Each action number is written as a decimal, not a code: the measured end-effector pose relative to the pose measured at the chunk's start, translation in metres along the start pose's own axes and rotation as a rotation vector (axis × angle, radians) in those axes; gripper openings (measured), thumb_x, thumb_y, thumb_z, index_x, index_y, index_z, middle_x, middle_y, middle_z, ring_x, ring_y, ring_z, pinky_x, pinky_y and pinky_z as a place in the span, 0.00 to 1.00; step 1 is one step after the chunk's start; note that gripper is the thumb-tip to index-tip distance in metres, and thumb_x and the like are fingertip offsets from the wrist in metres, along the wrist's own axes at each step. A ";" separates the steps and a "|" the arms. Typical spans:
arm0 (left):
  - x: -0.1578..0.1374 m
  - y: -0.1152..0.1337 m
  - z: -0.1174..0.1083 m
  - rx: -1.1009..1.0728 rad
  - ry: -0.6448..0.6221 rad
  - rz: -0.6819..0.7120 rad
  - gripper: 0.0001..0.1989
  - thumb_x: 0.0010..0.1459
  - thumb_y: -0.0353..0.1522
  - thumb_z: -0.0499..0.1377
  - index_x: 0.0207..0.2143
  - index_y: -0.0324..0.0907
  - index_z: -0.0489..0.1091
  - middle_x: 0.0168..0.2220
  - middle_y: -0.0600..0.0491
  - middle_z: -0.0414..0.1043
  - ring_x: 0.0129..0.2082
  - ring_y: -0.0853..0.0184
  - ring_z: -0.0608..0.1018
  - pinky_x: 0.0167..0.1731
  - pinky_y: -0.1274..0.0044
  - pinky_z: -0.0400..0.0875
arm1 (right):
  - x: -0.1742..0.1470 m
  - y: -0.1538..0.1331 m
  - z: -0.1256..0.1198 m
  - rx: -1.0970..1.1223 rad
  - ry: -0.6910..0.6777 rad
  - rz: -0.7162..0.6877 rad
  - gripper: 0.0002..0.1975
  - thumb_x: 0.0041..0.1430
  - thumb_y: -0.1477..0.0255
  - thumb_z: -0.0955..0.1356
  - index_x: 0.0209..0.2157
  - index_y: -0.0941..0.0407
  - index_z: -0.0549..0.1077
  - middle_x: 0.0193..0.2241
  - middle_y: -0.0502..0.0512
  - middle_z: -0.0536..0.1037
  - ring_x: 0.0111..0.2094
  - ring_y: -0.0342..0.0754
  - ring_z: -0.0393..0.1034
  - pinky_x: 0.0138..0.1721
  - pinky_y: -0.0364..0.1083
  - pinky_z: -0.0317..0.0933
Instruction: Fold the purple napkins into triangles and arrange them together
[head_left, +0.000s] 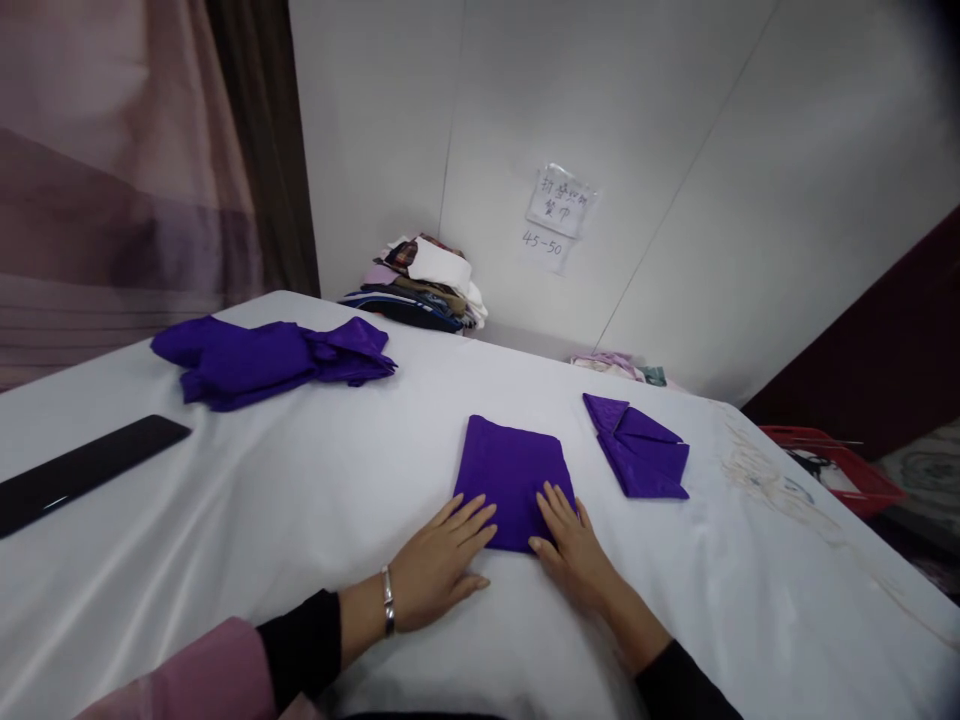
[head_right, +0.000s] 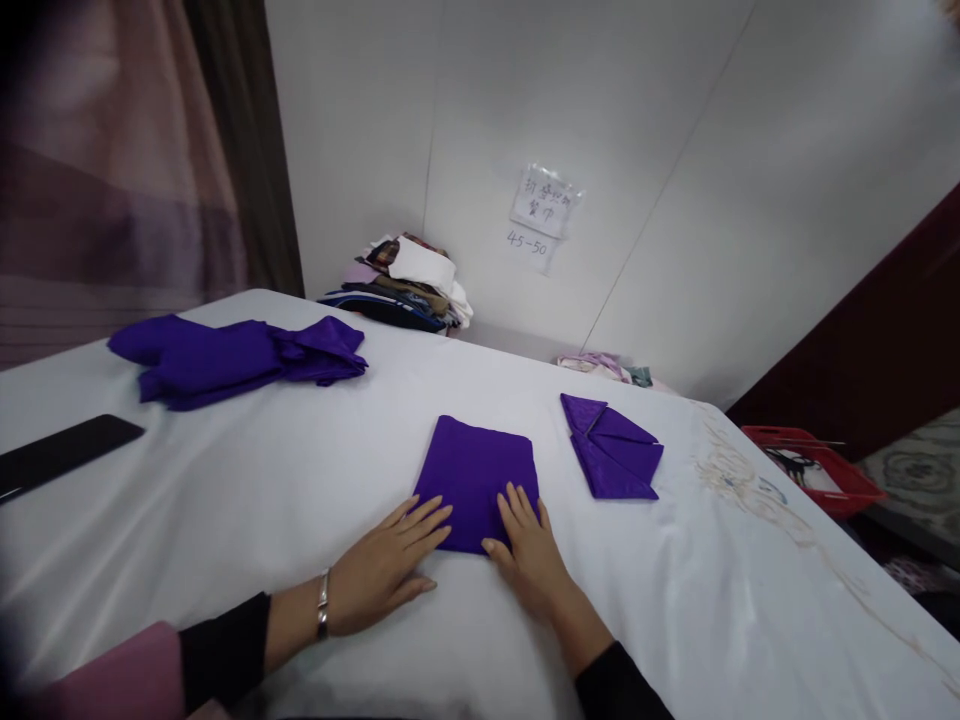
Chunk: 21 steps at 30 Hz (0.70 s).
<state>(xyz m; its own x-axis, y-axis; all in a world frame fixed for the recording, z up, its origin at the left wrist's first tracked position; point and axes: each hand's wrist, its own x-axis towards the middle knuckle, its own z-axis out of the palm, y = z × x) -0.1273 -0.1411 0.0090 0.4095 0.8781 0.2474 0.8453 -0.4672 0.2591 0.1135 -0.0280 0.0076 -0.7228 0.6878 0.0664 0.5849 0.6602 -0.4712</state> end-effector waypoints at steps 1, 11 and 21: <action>-0.002 0.001 0.002 -0.014 -0.002 -0.004 0.28 0.58 0.43 0.52 0.60 0.46 0.52 0.62 0.48 0.51 0.63 0.59 0.52 0.60 0.61 0.48 | 0.006 -0.006 -0.004 0.006 0.007 -0.026 0.30 0.60 0.57 0.60 0.62 0.49 0.50 0.63 0.54 0.46 0.64 0.55 0.37 0.60 0.60 0.29; -0.004 0.000 -0.001 -0.123 -0.151 -0.092 0.38 0.53 0.50 0.54 0.60 0.38 0.52 0.61 0.40 0.54 0.61 0.53 0.56 0.59 0.61 0.50 | 0.109 -0.067 0.019 -0.168 -0.323 -0.453 0.32 0.63 0.55 0.54 0.62 0.58 0.48 0.63 0.59 0.48 0.64 0.50 0.37 0.62 0.56 0.29; -0.008 -0.001 -0.001 -0.197 -0.168 -0.093 0.41 0.53 0.55 0.47 0.61 0.39 0.49 0.63 0.41 0.45 0.63 0.52 0.50 0.60 0.59 0.46 | 0.189 -0.037 0.033 -0.289 -0.262 -0.294 0.33 0.63 0.53 0.51 0.63 0.57 0.46 0.64 0.55 0.44 0.64 0.50 0.35 0.61 0.59 0.29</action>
<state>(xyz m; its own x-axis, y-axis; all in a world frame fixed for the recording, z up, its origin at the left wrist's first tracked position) -0.1321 -0.1476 0.0074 0.3985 0.9152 0.0602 0.8056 -0.3806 0.4540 -0.0570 0.0682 0.0083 -0.9193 0.3851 -0.0813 0.3936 0.8973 -0.1998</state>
